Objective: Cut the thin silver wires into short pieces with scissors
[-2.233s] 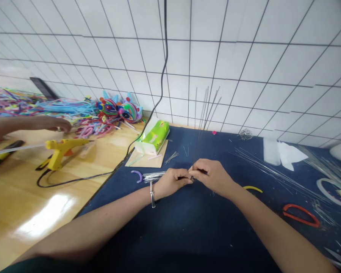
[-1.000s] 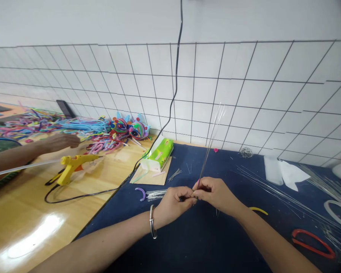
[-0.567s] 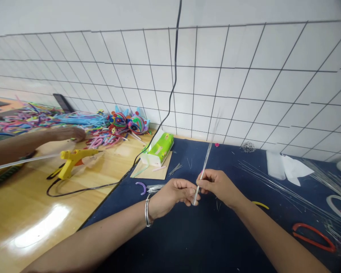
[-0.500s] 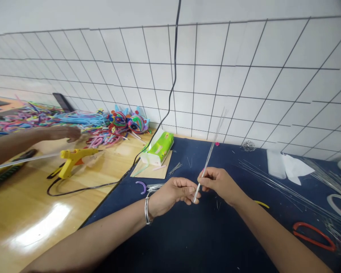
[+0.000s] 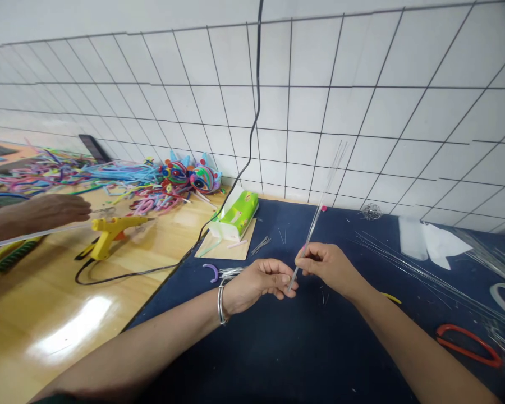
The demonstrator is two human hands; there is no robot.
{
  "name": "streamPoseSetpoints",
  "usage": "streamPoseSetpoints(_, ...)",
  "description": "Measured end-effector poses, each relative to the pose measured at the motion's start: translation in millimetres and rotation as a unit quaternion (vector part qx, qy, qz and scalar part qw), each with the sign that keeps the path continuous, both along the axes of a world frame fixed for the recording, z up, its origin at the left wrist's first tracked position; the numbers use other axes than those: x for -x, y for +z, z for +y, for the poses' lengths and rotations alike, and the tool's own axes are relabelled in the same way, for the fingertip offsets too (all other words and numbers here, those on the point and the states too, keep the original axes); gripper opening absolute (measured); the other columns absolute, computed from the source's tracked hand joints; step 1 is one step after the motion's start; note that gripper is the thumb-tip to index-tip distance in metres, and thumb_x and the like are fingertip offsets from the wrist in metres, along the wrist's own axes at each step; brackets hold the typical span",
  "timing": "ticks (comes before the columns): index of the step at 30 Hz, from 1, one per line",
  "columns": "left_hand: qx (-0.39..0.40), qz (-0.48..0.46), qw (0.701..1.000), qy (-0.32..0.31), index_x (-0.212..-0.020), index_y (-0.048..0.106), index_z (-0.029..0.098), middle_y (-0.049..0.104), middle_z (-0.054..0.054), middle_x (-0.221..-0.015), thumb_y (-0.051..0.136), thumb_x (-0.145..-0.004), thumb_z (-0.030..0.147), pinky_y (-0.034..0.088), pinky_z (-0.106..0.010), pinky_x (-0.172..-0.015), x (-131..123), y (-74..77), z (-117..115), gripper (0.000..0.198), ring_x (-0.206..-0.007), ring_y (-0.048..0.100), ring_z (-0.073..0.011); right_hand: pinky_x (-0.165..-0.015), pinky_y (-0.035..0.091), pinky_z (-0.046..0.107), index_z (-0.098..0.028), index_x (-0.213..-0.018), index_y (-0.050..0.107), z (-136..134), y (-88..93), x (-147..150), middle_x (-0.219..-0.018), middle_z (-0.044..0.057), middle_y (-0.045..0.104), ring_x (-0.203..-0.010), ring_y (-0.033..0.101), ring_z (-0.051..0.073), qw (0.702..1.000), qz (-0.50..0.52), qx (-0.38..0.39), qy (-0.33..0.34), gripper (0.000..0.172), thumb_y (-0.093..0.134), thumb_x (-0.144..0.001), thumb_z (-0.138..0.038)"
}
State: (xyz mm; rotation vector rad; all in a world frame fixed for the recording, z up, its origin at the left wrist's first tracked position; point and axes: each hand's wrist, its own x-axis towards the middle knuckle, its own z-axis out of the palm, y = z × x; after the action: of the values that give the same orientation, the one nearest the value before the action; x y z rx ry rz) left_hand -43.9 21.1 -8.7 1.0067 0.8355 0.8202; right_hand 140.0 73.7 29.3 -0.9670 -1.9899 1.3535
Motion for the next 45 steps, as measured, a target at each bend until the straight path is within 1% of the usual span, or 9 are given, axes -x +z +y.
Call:
streamPoseSetpoints(3,-0.023,0.013,1.0,0.003,-0.088,0.06,0.011,0.065,-0.008,-0.083,0.058,-0.076,0.026,0.043,-0.023,-0.06,0,-1.4,1,0.019,-0.07,0.062,-0.0138,-0.058,0.045,0.024,-0.015,-0.073,0.058,-1,-2.9,1,-0.063,-0.001,0.056,-0.058,0.054,0.01,0.998,0.034,0.058,0.01,0.011,0.056,-0.074,-0.026)
streamPoseSetpoints(6,-0.07,0.018,0.997,0.025,-0.084,0.062,0.01,0.066,-0.008,-0.082,0.061,-0.074,0.023,0.042,-0.025,-0.071,0,-1.9,2,0.016,-0.076,0.06,-0.0133,-0.058,0.044,0.024,-0.014,-0.074,0.058,-2,-7.4,3,-0.062,-0.001,0.058,-0.056,0.054,0.009,0.991,0.068,0.114,0.023,0.014,0.058,-0.073,-0.028)
streamPoseSetpoints(8,-0.086,0.014,0.996,0.031,-0.083,0.062,0.01,0.066,-0.008,-0.082,0.062,-0.074,0.022,0.041,-0.026,-0.073,-1,-1.4,2,0.015,-0.078,0.059,-0.0135,-0.058,0.044,0.024,-0.014,-0.075,0.059,-4,-10.4,5,-0.062,-0.001,0.059,-0.055,0.053,0.009,0.988,0.082,0.129,0.026,0.016,0.059,-0.073,-0.03)
streamPoseSetpoints(13,-0.057,0.02,0.998,0.027,-0.081,0.06,0.01,0.066,-0.007,-0.072,0.06,-0.075,0.026,0.04,-0.022,-0.06,-1,-0.2,0,0.017,-0.064,0.058,-0.0107,-0.056,0.042,0.023,-0.014,-0.073,0.06,-6,-14.8,8,-0.06,-0.002,0.056,-0.054,0.051,0.008,0.987,0.09,0.134,0.02,0.018,0.062,-0.07,-0.031)
streamPoseSetpoints(20,-0.038,0.052,0.998,0.022,-0.079,0.059,0.01,0.065,-0.006,-0.074,0.063,-0.072,0.03,0.039,-0.021,-0.054,1,-0.5,0,0.021,-0.059,0.06,-0.0114,-0.057,0.043,0.023,-0.013,-0.072,0.06,-8,-15.5,10,-0.059,-0.001,0.056,-0.055,0.051,0.009,0.987,0.081,0.136,0.032,0.018,0.063,-0.07,-0.03)
streamPoseSetpoints(26,-0.059,0.056,0.996,0.028,-0.075,0.056,0.01,0.063,-0.004,-0.07,0.063,-0.072,0.028,0.039,-0.02,-0.052,0,0.7,1,0.019,-0.056,0.059,-0.0105,-0.058,0.043,0.025,-0.013,-0.075,0.061,-5,-9.6,7,-0.061,0.0,0.057,-0.057,0.052,0.01,0.99,0.058,0.12,0.038,0.016,0.061,-0.071,-0.029)
streamPoseSetpoints(34,-0.068,0.068,0.995,0.019,-0.076,0.056,0.01,0.062,-0.004,-0.068,0.062,-0.073,0.027,0.038,-0.02,-0.051,1,-2.6,2,0.018,-0.055,0.059,-0.0105,-0.057,0.043,0.025,-0.014,-0.077,0.061,5,-9.7,-1,-0.06,0.0,0.056,-0.056,0.053,0.01,0.989,0.068,0.13,-0.001,0.018,0.063,-0.07,-0.03)
streamPoseSetpoints(39,-0.068,0.073,0.995,0.017,-0.076,0.057,0.01,0.062,-0.004,-0.068,0.062,-0.073,0.027,0.038,-0.02,-0.051,0,-1.6,2,0.018,-0.055,0.059,-0.0105,-0.055,0.043,0.024,-0.014,-0.076,0.06,8,-5.8,-6,-0.065,0.0,0.057,-0.057,0.053,0.01,0.988,0.089,0.127,-0.011,0.017,0.064,-0.069,-0.03)
streamPoseSetpoints(45,-0.048,0.091,0.995,0.02,-0.082,0.06,0.01,0.063,-0.005,-0.07,0.064,-0.071,0.029,0.04,-0.021,-0.053,1,-5.8,3,0.022,-0.057,0.059,-0.0117,-0.055,0.043,0.024,-0.015,-0.078,0.06,10,-11.9,-7,-0.062,-0.001,0.056,-0.056,0.053,0.01,0.988,0.079,0.132,-0.018,0.019,0.064,-0.07,-0.031)
